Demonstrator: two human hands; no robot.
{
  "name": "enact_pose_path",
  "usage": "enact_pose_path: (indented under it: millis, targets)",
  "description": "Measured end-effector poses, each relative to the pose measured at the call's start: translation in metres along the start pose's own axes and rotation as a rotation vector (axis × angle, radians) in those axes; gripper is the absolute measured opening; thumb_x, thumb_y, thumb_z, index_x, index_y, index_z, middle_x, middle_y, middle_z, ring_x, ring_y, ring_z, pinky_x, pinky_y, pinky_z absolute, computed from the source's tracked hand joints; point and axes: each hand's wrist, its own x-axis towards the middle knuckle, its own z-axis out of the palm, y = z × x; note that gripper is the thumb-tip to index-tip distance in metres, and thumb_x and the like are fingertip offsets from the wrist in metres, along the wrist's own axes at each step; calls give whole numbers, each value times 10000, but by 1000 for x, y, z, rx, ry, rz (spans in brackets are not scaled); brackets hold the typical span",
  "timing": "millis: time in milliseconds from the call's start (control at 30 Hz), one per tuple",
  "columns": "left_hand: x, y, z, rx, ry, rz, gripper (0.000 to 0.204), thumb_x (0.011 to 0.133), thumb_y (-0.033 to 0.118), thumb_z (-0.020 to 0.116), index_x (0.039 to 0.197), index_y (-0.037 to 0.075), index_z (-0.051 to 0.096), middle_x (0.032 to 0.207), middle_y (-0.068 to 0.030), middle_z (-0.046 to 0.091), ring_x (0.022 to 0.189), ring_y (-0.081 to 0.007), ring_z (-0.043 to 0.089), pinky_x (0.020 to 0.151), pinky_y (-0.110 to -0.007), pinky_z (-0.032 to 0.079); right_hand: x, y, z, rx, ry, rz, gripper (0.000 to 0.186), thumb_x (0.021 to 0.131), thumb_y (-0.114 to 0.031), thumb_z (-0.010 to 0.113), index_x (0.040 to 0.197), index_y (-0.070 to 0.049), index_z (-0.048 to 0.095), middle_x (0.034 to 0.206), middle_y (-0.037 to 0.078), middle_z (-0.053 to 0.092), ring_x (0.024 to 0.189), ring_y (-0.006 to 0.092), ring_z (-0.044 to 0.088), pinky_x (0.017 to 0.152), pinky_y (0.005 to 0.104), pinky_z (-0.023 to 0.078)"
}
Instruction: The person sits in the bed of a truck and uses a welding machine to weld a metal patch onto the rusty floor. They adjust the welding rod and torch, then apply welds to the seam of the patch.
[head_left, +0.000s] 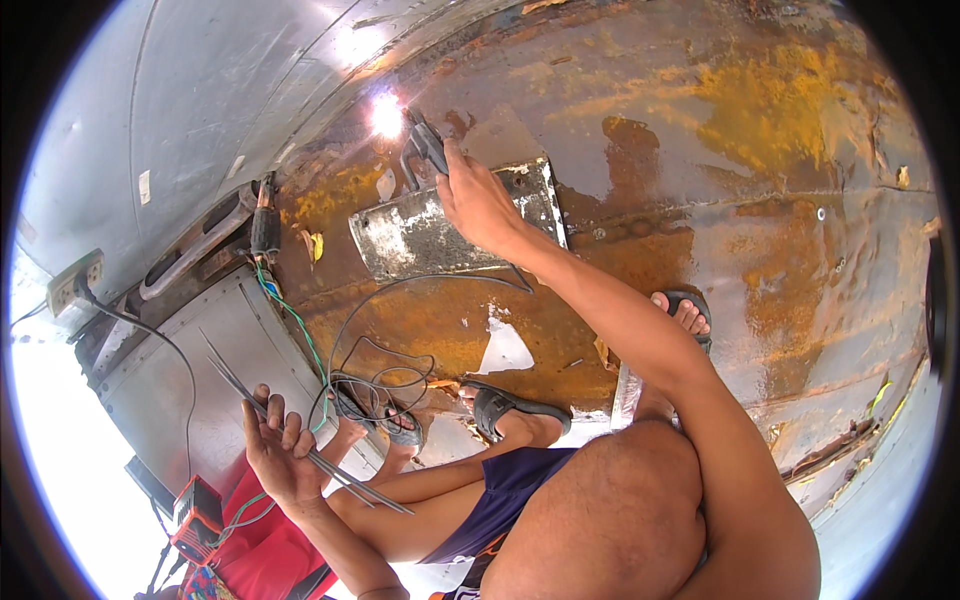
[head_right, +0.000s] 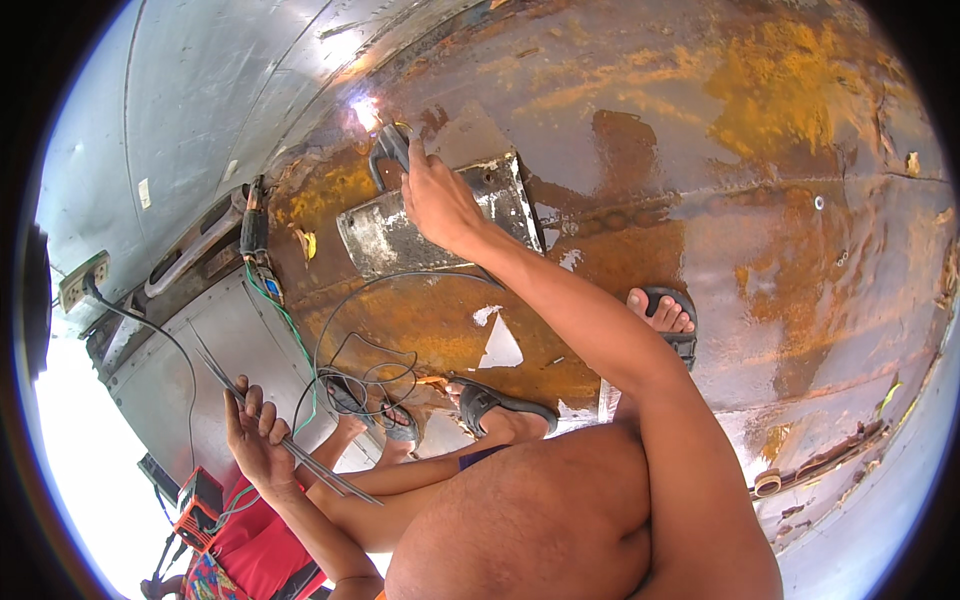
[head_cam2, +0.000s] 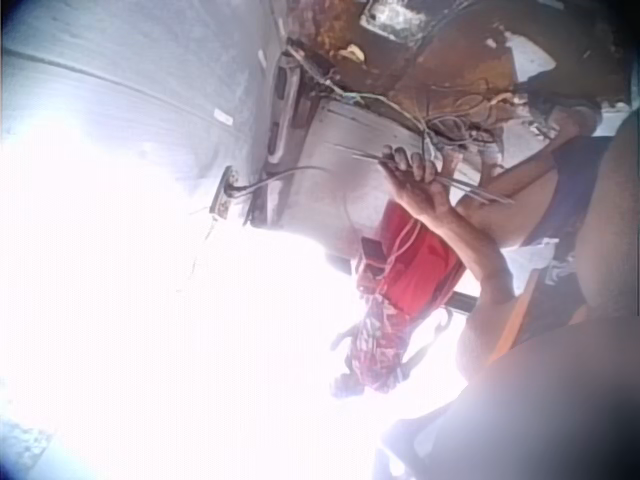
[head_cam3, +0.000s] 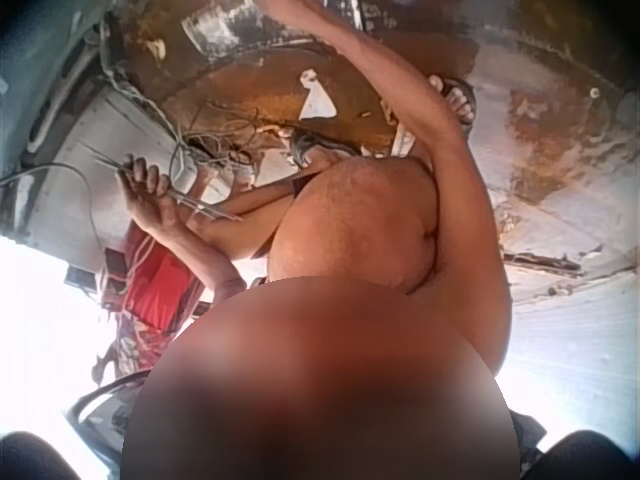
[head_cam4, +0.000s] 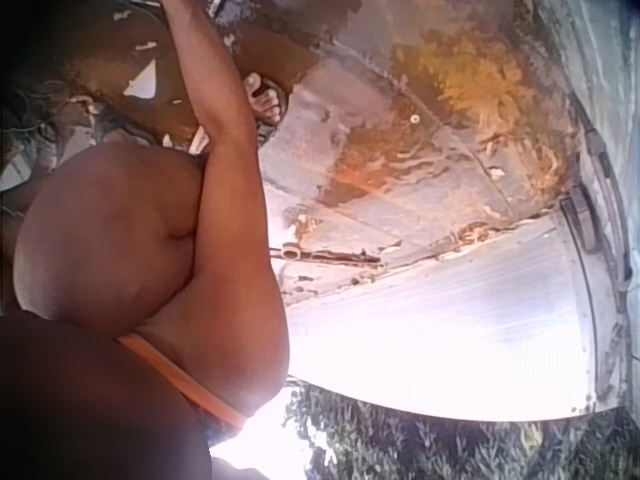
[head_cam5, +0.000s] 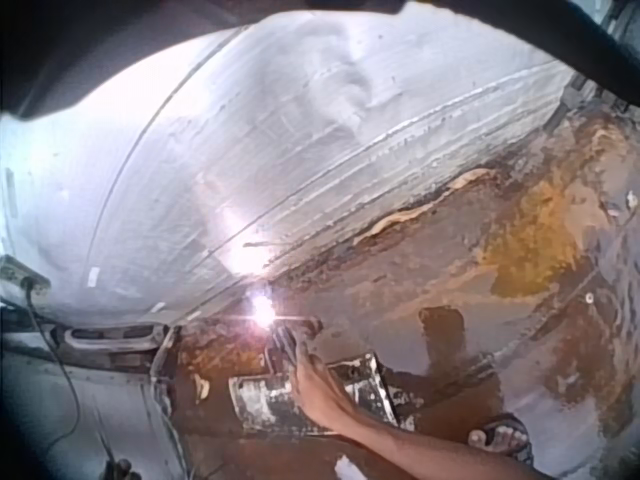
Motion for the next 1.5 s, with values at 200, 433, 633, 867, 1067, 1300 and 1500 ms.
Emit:
enact_pose_path:
  millis: [200,433,633,867,1067,1300,1500]
  targets:
    - [-1,0,0,-3,4,5,311,1065,300,451,1203,25,496,796,9,408,530,-40,312,397,-182,228,-1,-2,0,18,-12,-9,504,973,-70,487,1374,191,329,909,290,589,691,345,615,637,467,493]
    - [0,1,-3,-16,-5,-7,310,1066,302,447,1202,27,494,796,9,408,530,-45,311,402,-189,235,2,2,2,-91,-4,-9,497,978,-74,485,1368,191,328,907,287,588,682,339,611,619,463,486]
    - [0,1,-3,-6,13,-10,308,1066,304,447,1193,27,493,790,10,404,530,-45,309,403,-189,238,2,-3,2,-58,-10,-1,498,977,-72,488,1368,188,322,890,277,587,667,326,610,602,460,485]
    - [0,1,2,0,14,-9,306,1065,303,451,1190,27,498,788,10,405,529,-43,311,400,-187,238,4,-3,3,-63,-33,17,507,981,-69,485,1376,195,309,880,257,590,631,294,601,563,437,488]
    - [1,0,3,5,18,-7,311,1066,303,449,1197,26,501,787,10,410,526,-40,314,396,-189,238,6,1,5,-69,-69,27,518,989,-58,465,1399,199,281,880,235,580,626,256,587,529,409,491]
    - [2,0,6,4,34,-7,305,1073,291,431,1201,27,513,780,13,409,519,-39,302,391,-198,228,7,3,6,-107,-48,8,515,986,-56,465,1397,199,288,877,240,574,646,266,586,562,426,492]
    - [1,0,6,0,40,-9,309,1073,293,431,1206,27,514,783,13,409,521,-40,296,394,-199,223,7,2,6,-117,-31,15,548,983,-72,479,1415,195,275,902,253,587,677,287,604,597,442,496]
